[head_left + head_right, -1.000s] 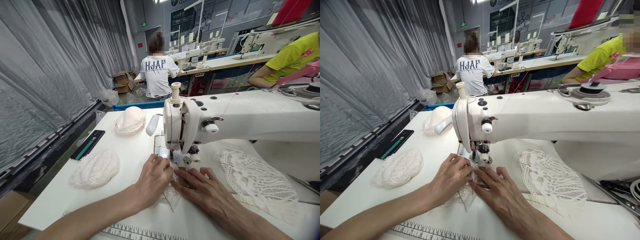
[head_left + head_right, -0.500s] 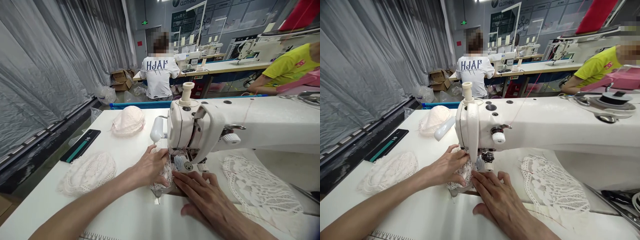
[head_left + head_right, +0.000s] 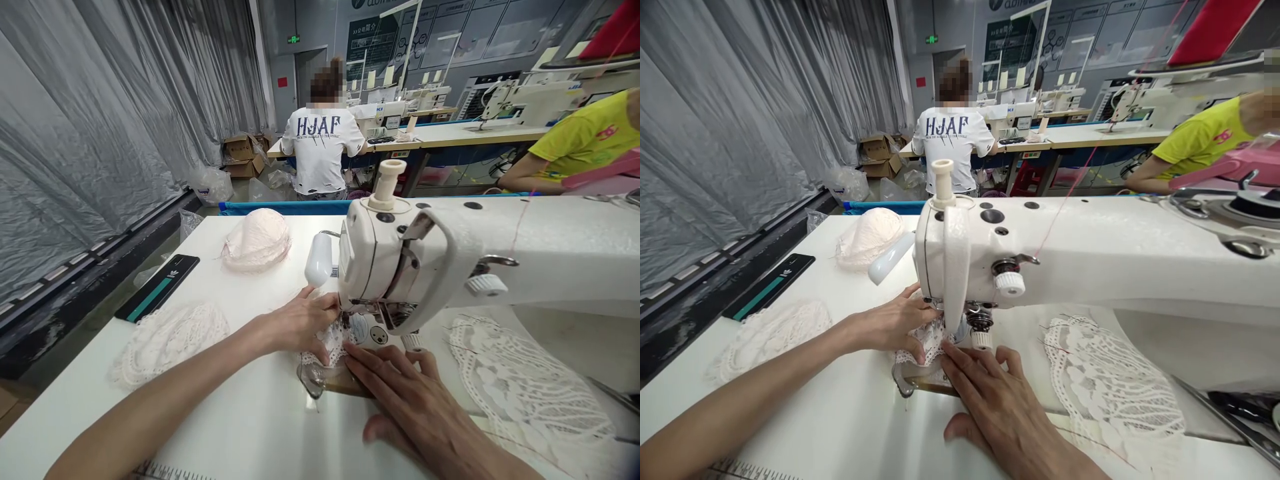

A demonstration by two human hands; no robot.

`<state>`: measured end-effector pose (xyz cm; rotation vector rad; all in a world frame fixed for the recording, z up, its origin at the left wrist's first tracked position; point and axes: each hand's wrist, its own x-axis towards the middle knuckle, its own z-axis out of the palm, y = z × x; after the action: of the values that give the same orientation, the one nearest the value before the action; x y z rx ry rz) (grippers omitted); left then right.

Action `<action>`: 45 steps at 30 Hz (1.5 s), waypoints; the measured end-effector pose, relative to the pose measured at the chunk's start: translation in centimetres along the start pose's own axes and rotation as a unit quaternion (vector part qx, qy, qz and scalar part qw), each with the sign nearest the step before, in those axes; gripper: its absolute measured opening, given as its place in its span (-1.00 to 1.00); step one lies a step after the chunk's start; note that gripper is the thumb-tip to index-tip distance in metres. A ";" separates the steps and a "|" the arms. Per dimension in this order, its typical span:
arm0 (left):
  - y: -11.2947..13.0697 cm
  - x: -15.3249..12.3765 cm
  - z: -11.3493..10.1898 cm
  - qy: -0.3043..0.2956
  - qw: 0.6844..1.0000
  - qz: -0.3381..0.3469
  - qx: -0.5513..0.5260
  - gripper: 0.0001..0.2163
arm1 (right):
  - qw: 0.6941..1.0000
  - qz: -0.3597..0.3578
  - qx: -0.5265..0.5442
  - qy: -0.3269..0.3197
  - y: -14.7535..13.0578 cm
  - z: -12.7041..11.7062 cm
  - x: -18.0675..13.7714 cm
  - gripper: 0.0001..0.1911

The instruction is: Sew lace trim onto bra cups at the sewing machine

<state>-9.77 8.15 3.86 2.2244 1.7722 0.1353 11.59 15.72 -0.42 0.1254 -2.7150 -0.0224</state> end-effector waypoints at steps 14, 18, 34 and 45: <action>4.1 -3.5 3.1 0.155 0.965 0.060 0.203 -0.83 | 1.000 0.014 0.024 0.004 -0.5 0.2 -0.7 -0.52; 4.3 -3.6 3.4 0.167 0.961 0.066 0.210 -0.82 | 0.999 0.012 0.047 0.008 -0.8 -0.4 -0.6 -0.59; 3.8 -3.3 5.4 0.216 0.961 0.042 0.169 -0.84 | 0.997 0.017 0.061 0.032 -1.0 -0.6 -0.3 -0.68; 4.3 -3.3 5.5 0.257 0.945 0.040 0.201 -0.83 | 0.996 0.024 0.070 0.048 -0.9 -0.3 -0.3 -0.72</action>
<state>-5.14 3.15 0.16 2.7423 2.1231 0.4456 12.04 14.88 -0.31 0.1007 -2.6211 0.1833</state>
